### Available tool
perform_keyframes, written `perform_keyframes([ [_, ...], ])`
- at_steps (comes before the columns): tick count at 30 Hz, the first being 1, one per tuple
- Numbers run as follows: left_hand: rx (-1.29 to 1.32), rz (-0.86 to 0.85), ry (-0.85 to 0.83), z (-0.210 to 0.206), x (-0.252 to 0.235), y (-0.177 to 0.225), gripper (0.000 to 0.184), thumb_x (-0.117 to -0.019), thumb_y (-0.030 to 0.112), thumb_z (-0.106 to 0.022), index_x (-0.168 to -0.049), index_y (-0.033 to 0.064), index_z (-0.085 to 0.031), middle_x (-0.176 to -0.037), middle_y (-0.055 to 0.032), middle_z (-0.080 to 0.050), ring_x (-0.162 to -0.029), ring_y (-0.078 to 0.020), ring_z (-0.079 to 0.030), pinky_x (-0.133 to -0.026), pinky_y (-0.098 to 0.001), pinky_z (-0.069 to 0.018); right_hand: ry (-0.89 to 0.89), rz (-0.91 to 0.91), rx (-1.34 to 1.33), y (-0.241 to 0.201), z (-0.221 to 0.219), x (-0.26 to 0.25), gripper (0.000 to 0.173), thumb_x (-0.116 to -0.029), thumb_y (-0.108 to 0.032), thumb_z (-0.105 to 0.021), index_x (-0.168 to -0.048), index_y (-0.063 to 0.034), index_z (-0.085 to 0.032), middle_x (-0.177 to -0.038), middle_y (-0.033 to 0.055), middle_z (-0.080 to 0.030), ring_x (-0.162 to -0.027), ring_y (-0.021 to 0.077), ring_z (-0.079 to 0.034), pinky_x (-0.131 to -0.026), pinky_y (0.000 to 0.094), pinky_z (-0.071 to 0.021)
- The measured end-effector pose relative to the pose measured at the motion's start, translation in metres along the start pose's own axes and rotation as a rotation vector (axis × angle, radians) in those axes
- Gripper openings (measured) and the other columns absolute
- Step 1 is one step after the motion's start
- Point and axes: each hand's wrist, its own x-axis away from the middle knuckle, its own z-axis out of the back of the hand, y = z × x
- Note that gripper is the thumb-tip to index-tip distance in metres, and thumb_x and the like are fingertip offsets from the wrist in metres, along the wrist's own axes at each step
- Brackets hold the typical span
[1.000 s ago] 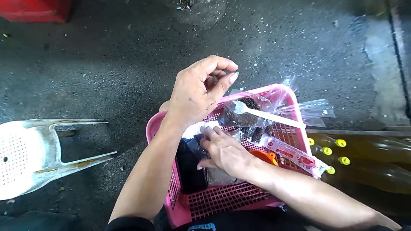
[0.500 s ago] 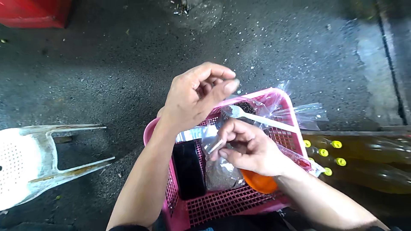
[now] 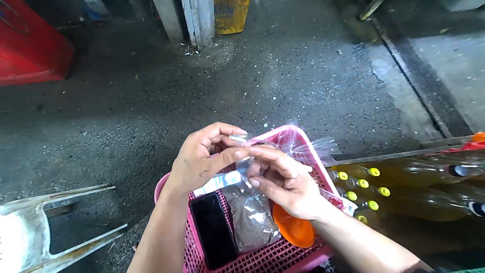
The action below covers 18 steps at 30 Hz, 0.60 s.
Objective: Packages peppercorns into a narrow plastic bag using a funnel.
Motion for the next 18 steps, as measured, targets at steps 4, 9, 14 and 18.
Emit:
perform_keyframes([
  [4, -0.014, -0.026, 0.093, 0.0006, -0.0010, -0.0009, 0.022, -0.0965, 0.016, -0.070, -0.116, 0.0062, -0.067, -0.091, -0.0020, -0.073, -0.076, -0.0088, -0.069, -0.069, -0.0218, -0.0592, 0.053, -0.059, 0.114, 0.0029, -0.0014, 0.0022, 0.038, -0.0965, -0.001, -0.063, -0.134, -0.0029, -0.061, -0.115, 0.0060, -0.067, -0.087, 0.0068, -0.065, -0.078, 0.0220, -0.0591],
  [9, -0.031, -0.042, 0.171, 0.0004, -0.0032, 0.0002, 0.034, -0.0929, 0.004, -0.071, -0.126, 0.0057, -0.062, -0.092, -0.0025, -0.073, -0.075, -0.0087, -0.069, -0.068, -0.0208, -0.0586, 0.061, -0.134, 0.120, 0.0043, -0.0031, 0.0019, 0.034, -0.0957, -0.002, -0.064, -0.129, -0.0023, -0.064, -0.108, 0.0036, -0.068, -0.083, 0.0065, -0.066, -0.075, 0.0220, -0.0595],
  [14, -0.039, -0.046, 0.260, 0.0003, -0.0048, 0.0016, 0.045, -0.0918, 0.004, -0.072, -0.134, 0.0085, -0.058, -0.092, -0.0014, -0.072, -0.076, -0.0081, -0.068, -0.070, -0.0204, -0.0581, 0.047, -0.165, 0.141, 0.0054, -0.0020, 0.0017, 0.032, -0.0955, -0.003, -0.064, -0.128, -0.0019, -0.065, -0.105, 0.0025, -0.068, -0.083, 0.0054, -0.065, -0.074, 0.0206, -0.0588],
  [18, -0.047, -0.069, 0.299, 0.0010, -0.0050, 0.0018, 0.045, -0.0927, 0.004, -0.072, -0.135, 0.0100, -0.058, -0.093, 0.0004, -0.074, -0.076, -0.0062, -0.068, -0.070, -0.0188, -0.0573, 0.037, -0.182, 0.156, 0.0068, -0.0010, 0.0020, 0.032, -0.0955, -0.005, -0.064, -0.128, -0.0024, -0.065, -0.099, 0.0009, -0.067, -0.080, 0.0041, -0.063, -0.071, 0.0186, -0.0563],
])
